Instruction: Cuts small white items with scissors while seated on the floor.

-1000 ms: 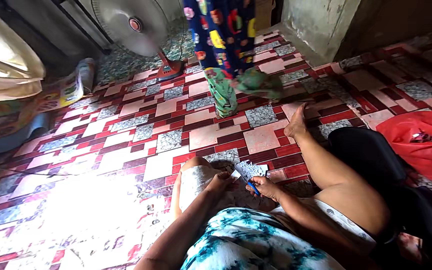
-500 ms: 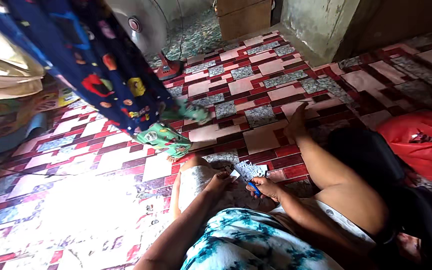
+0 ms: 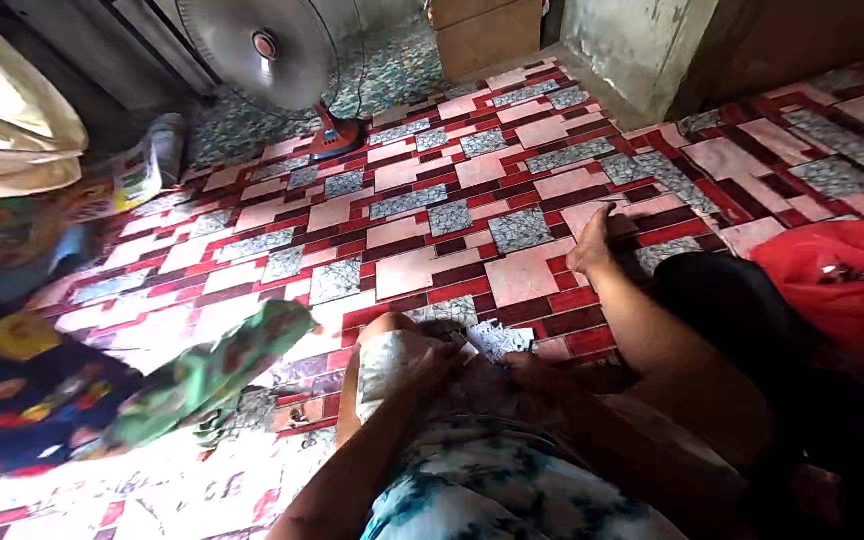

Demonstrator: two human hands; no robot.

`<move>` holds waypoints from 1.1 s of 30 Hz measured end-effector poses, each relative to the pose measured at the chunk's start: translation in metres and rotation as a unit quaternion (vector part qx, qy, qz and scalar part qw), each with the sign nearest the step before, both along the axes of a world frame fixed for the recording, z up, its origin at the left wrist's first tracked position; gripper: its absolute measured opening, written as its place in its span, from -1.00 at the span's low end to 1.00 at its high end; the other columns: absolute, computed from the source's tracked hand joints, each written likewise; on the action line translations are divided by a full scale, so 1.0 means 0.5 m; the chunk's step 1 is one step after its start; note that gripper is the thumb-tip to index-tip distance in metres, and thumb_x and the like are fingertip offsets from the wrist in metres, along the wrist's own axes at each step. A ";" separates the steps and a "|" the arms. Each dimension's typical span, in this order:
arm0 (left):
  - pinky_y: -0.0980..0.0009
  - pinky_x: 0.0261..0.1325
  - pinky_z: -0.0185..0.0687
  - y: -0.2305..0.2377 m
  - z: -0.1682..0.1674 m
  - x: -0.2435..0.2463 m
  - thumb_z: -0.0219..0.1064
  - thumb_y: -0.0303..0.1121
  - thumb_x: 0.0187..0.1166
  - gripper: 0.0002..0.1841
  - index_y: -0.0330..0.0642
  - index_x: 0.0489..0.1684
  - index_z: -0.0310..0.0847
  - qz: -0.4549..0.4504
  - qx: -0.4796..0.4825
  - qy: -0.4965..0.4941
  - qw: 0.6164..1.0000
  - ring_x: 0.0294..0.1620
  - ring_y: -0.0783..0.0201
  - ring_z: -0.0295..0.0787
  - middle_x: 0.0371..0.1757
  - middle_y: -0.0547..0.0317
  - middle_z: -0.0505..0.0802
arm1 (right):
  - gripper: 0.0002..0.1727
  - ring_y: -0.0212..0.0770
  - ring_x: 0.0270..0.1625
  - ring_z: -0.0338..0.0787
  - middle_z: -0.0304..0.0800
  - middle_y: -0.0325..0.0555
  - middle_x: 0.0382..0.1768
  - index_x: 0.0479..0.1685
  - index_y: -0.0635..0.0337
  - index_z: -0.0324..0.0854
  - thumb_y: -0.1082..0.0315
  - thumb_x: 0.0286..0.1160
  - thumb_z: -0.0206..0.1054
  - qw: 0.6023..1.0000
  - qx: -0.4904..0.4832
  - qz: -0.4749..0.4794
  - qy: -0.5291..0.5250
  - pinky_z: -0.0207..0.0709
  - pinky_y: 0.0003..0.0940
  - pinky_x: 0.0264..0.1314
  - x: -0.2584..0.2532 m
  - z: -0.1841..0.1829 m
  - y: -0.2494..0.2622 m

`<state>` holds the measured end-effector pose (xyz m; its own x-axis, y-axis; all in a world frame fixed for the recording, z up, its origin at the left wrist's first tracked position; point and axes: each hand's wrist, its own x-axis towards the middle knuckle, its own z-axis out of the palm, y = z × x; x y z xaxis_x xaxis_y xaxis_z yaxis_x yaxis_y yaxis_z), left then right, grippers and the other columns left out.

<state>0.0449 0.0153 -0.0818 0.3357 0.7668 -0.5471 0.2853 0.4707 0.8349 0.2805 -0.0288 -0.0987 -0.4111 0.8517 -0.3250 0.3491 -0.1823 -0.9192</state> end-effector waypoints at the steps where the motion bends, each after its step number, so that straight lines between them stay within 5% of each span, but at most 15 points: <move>1: 0.34 -0.11 0.81 -0.002 0.003 0.004 0.23 -0.39 0.77 -0.75 -0.37 0.22 0.53 0.012 -0.002 -0.006 1.000 -0.24 0.26 0.86 -0.15 0.05 0.86 | -0.66 -0.35 -0.31 0.72 0.79 -0.04 -0.23 0.17 0.40 0.63 0.29 0.63 0.36 1.000 -0.012 -0.015 0.019 0.65 -0.36 -0.14 -0.002 -0.005 -0.001; 5: 0.36 -0.18 0.82 -0.001 0.002 0.007 0.23 -0.43 0.76 -0.85 -0.35 0.08 0.52 0.045 -0.018 -0.043 0.998 -0.31 0.25 0.89 -0.23 0.03 0.88 | -0.65 -0.42 -0.38 0.72 0.76 -0.16 -0.28 0.19 0.39 0.58 0.34 0.57 0.43 0.992 -0.079 -0.063 0.074 0.66 -0.49 -0.23 -0.003 0.003 -0.003; 10: 0.39 -0.21 0.81 -0.001 0.000 0.006 0.22 -0.45 0.76 -0.87 -0.34 0.06 0.51 0.059 -0.023 -0.053 0.997 -0.32 0.26 0.88 -0.25 0.04 0.89 | -0.63 -0.42 -0.39 0.68 0.76 -0.23 -0.32 0.19 0.19 0.58 0.08 0.70 0.32 0.989 -0.137 -0.043 0.045 0.51 -0.50 -0.35 -0.003 0.013 -0.007; 24: 0.37 -0.18 0.84 -0.001 -0.004 0.007 0.19 -0.48 0.77 -0.87 -0.35 0.10 0.50 0.048 -0.030 -0.056 0.997 -0.30 0.24 0.91 -0.22 0.02 0.89 | -0.62 -0.44 -0.40 0.65 0.76 -0.21 -0.28 0.23 0.24 0.58 0.14 0.67 0.36 0.992 -0.116 -0.029 0.045 0.46 -0.53 -0.39 -0.013 0.000 -0.004; 30: 0.37 -0.17 0.84 0.003 -0.010 0.002 0.22 -0.47 0.76 -0.87 -0.33 0.09 0.50 0.044 -0.030 -0.065 0.996 -0.29 0.24 0.91 -0.22 0.03 0.90 | -0.64 -0.43 -0.39 0.71 0.76 -0.14 -0.27 0.19 0.41 0.56 0.39 0.54 0.45 0.992 -0.084 -0.060 0.078 0.65 -0.51 -0.25 -0.013 -0.002 -0.006; 33: 0.36 -0.18 0.84 0.003 -0.009 0.003 0.22 -0.47 0.76 -0.88 -0.33 0.08 0.50 0.053 -0.031 -0.070 0.996 -0.30 0.23 0.91 -0.24 0.03 0.89 | -0.68 -0.44 -0.41 0.70 0.75 -0.20 -0.33 0.17 0.35 0.57 0.34 0.59 0.41 0.990 -0.097 -0.067 0.077 0.63 -0.53 -0.29 -0.007 0.003 -0.005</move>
